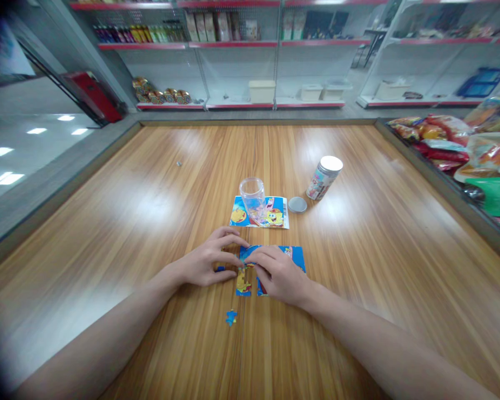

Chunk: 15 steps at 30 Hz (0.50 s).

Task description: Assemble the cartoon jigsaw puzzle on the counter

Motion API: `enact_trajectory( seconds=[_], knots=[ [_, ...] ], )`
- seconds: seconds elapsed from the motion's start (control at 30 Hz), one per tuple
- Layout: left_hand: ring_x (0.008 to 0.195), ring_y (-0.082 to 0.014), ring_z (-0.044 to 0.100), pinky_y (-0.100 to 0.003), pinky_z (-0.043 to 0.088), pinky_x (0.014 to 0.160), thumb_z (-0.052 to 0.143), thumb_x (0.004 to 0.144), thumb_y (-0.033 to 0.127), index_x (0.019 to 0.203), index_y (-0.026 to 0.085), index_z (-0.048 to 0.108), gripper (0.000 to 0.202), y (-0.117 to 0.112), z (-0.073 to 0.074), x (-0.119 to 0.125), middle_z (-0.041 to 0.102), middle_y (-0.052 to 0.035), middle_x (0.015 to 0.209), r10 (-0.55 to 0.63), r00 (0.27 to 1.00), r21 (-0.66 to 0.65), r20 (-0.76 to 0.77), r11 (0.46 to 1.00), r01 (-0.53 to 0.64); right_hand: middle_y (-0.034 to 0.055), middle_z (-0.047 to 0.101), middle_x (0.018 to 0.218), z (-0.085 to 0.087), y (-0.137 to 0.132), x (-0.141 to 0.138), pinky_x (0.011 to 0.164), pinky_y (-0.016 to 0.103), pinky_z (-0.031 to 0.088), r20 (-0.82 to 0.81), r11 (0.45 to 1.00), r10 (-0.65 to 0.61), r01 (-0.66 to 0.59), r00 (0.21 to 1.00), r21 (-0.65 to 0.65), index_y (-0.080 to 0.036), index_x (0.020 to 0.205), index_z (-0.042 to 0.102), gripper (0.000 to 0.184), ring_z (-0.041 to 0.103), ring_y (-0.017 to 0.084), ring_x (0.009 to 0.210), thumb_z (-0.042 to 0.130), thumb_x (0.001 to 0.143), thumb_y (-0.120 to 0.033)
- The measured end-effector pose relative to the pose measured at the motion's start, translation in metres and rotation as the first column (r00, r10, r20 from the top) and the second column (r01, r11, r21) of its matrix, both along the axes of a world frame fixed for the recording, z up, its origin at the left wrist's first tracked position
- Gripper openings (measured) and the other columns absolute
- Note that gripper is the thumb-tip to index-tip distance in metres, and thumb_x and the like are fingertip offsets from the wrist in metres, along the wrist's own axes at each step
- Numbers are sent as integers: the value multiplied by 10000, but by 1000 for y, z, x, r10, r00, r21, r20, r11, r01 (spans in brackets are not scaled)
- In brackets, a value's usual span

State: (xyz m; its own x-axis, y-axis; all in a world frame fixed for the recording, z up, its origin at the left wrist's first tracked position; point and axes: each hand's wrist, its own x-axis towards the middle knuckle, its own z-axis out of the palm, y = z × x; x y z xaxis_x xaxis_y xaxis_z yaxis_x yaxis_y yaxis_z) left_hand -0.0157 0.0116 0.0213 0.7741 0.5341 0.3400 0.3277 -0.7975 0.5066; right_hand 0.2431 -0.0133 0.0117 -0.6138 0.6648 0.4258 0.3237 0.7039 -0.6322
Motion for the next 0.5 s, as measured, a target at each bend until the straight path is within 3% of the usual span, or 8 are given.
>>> enact_trajectory(
  seconds=[0.2, 0.4, 0.5],
  knots=[
    [1303, -317, 398, -541, 374, 1123, 724, 843, 263, 1010, 245, 762, 173, -1, -1, 0, 590, -84, 1311, -8, 1000, 1, 0, 1000, 8, 49, 712, 1002, -1, -3, -1, 835, 356, 497, 85, 997, -49, 44, 995, 56, -210, 1066, 648, 142, 646, 194, 928, 570, 966, -145],
    [1281, -308, 416, -529, 387, 1111, 729, 846, 267, 1039, 239, 746, 196, 0, 2, 1, 610, -85, 1282, -11, 1000, -14, 12, 1000, 11, 52, 703, 889, 1, -2, 2, 758, 348, 457, 38, 966, -254, 251, 967, 57, -200, 1042, 680, 118, 633, 194, 830, 591, 966, -192],
    [1264, -293, 426, -510, 398, 1105, 726, 855, 276, 1034, 230, 738, 186, 1, 1, 1, 619, -82, 1266, -13, 1000, -22, 16, 1000, 14, 50, 707, 877, 2, -2, 1, 737, 332, 465, 29, 964, -265, 264, 964, 31, -192, 1003, 693, 97, 638, 188, 814, 606, 961, -202]
  ],
)
